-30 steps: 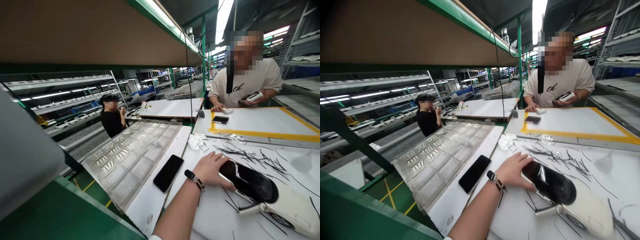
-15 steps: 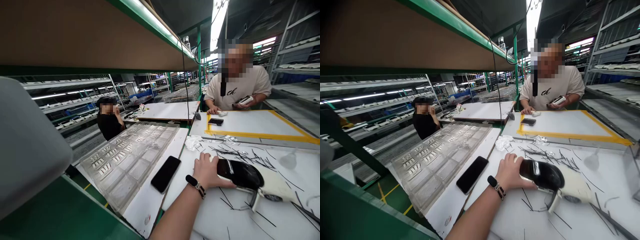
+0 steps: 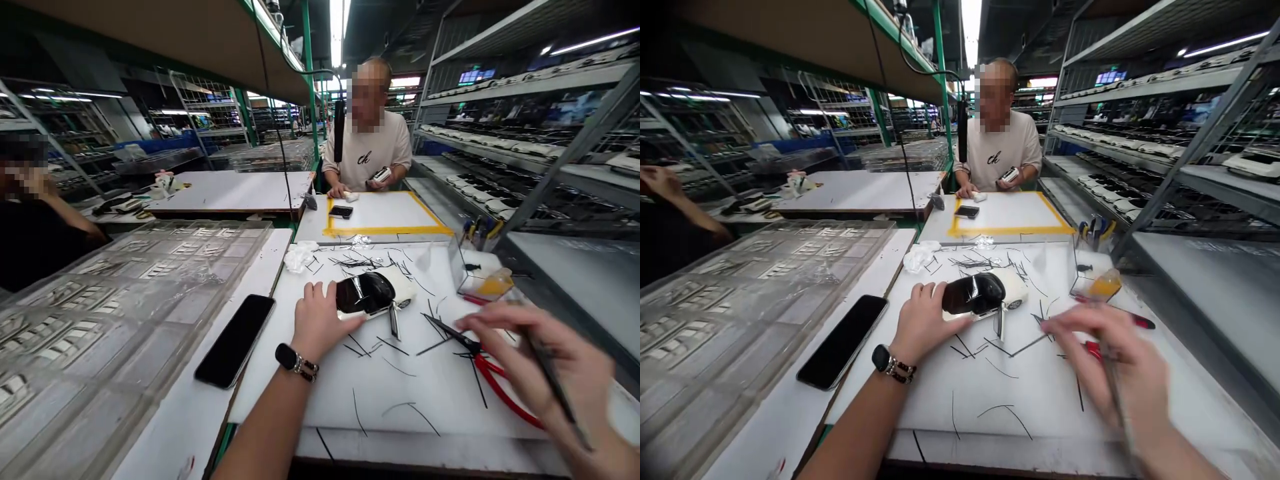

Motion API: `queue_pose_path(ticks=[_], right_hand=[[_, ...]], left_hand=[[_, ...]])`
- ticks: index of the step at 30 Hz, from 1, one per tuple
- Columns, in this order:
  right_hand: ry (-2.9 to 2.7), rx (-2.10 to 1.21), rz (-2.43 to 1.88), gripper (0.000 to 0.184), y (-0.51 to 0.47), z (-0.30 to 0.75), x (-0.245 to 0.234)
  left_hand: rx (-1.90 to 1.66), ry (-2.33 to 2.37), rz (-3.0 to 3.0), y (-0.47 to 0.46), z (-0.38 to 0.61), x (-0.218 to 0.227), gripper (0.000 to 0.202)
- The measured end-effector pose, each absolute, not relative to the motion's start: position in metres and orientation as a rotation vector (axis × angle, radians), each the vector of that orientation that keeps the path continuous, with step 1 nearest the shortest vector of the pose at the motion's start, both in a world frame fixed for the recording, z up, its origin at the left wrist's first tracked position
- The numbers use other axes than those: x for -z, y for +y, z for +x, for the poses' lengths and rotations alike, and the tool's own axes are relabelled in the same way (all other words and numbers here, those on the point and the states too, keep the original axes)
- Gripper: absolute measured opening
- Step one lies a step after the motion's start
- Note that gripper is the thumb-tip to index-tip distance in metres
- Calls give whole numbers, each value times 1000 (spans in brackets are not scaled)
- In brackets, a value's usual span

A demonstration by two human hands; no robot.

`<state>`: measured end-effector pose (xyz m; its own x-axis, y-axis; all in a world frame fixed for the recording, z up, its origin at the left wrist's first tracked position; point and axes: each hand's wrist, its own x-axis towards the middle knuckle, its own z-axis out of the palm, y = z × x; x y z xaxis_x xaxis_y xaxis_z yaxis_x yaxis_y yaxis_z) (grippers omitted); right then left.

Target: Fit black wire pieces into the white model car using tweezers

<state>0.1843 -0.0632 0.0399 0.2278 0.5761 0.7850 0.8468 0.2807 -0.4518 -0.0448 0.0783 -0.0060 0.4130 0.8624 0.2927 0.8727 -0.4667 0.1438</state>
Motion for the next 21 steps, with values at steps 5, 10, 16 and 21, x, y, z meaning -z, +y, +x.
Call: queue_pose_path(ticks=[5, 10, 16, 21], right_hand=[[-1690, 325, -1272, 9, -12, 153, -28], [-1680, 385, -1300, 6, 25, 157, -14], [-1676, 337, -1310, 5, 33, 156, 3], [-1695, 304, -1325, 7, 36, 155, 5]], left_hand=[[500, -1605, -2642, 79, -47, 4, 71], [492, -1607, -2647, 81, -46, 4, 72], [504, -1591, -2634, 82, -46, 8, 72], [499, -1592, -2642, 82, -46, 8, 72]])
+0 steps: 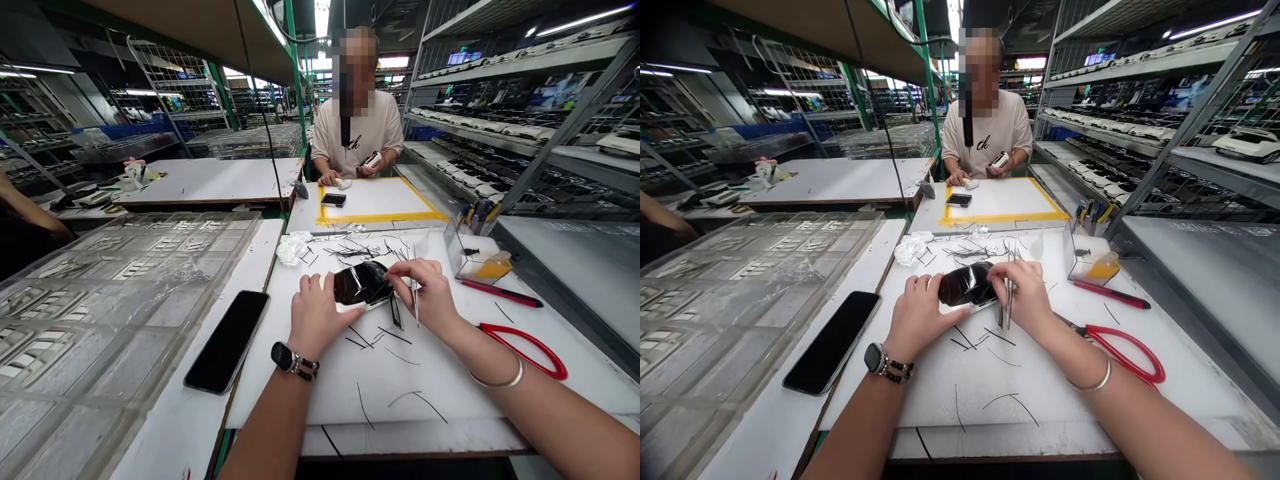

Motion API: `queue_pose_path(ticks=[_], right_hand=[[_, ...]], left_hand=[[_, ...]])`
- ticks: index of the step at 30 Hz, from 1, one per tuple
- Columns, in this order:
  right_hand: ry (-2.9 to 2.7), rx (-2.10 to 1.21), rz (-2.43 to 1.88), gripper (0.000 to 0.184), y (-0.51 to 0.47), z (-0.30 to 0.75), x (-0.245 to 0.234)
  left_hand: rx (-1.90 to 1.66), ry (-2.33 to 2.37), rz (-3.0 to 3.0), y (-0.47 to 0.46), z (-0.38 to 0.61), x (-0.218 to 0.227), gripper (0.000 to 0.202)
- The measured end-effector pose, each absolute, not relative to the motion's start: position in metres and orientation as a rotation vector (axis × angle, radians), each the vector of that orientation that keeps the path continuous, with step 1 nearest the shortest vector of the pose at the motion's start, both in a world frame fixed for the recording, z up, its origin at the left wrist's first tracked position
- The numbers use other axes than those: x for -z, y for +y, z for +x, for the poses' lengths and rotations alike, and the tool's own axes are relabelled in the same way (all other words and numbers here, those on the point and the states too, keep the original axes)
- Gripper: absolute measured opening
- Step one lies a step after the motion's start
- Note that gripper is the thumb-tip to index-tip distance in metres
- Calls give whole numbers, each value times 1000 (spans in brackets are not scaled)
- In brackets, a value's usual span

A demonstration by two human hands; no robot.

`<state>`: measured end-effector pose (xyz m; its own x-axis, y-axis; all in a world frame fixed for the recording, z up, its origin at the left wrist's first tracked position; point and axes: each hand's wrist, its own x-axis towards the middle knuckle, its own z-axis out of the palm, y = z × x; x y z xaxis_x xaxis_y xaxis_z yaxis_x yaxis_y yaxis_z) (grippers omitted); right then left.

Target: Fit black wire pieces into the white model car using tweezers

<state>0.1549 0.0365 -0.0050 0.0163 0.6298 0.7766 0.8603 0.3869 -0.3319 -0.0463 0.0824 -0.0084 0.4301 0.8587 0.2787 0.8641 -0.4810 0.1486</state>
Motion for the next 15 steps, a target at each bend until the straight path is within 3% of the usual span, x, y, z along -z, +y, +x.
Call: queue_pose_path(ticks=[15], right_hand=[[-1624, 418, -1308, 7, 22, 161, -14]], left_hand=[[511, -1607, -2619, 80, -46, 8, 72]])
